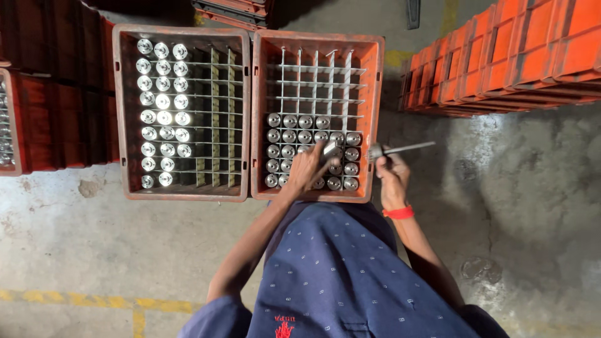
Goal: The person uses a metal scoop to transfer small silver capsules from a filled orange crate into an empty orange crate with a grid insert. They repeat the scooping and placing motion until the second crate is filled.
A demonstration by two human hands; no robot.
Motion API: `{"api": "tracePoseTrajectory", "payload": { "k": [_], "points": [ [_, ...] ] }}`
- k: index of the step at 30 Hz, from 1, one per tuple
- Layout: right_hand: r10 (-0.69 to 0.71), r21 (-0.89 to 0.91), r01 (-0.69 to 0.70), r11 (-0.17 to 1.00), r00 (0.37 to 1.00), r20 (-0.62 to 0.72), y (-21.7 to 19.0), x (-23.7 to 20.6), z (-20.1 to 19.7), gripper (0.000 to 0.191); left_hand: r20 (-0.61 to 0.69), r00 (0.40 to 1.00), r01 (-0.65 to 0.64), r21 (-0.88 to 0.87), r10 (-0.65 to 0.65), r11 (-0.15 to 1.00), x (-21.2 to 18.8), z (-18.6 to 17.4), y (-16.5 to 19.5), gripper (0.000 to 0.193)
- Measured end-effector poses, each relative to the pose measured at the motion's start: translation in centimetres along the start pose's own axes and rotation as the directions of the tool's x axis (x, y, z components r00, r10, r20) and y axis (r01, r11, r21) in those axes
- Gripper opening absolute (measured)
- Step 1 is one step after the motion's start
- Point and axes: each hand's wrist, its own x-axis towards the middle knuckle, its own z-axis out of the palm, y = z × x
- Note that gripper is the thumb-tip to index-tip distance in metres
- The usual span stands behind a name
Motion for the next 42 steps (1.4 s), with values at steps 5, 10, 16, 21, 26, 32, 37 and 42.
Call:
{"api": "tracePoseTrajectory", "payload": {
  "k": [5,10,16,21,26,32,37,42],
  "points": [
    [-0.003,0.062,0.005,0.998,0.999,-0.038,-0.9,0.3,-1.1,0.038,-0.207,0.928,-0.232,0.334,0.311,0.913,4.4,-0.3,0.3,0.086],
    [0.047,0.042,-0.047,0.998,0.999,0.002,1.6,-0.9,-0.7,0.036,-0.397,0.864,-0.298,0.092,0.31,0.95,2.8,0.7,-0.7,0.063],
    [0.099,0.082,-0.102,0.991,0.994,0.044,4.2,-1.9,-0.1,0.035,-0.582,0.798,-0.111,0.116,0.157,0.987,-5.8,-3.2,-6.5,0.043],
    [0.098,0.067,-0.104,0.992,0.991,0.091,5.3,-2.4,1.2,0.02,-0.682,0.683,0.496,0.171,-0.261,0.851,-13.1,-11.4,-15.0,0.059],
    [0.114,0.05,-0.123,0.991,0.98,0.164,6.0,-1.9,4.8,0.032,-0.72,0.681,0.457,0.278,-0.131,0.845,-13.0,-14.7,-20.0,0.06],
    [0.147,-0.002,-0.15,0.989,0.965,0.219,6.6,-2.2,8.0,0.043,-0.644,0.765,0.272,0.337,0.01,0.902,-12.4,-16.5,-20.3,0.045],
    [0.181,-0.042,-0.176,0.983,0.959,0.22,6.8,-3.7,7.3,0.048,-0.808,0.589,-0.024,0.02,0.03,1.0,-16.1,-18.0,-17.2,0.043],
    [0.207,-0.209,-0.157,0.965,0.946,0.248,6.4,-4.2,7.8,0.042,-0.553,0.695,-0.134,-0.727,-0.459,0.673,-11.2,-12.2,-12.9,0.035]
  ]
}}
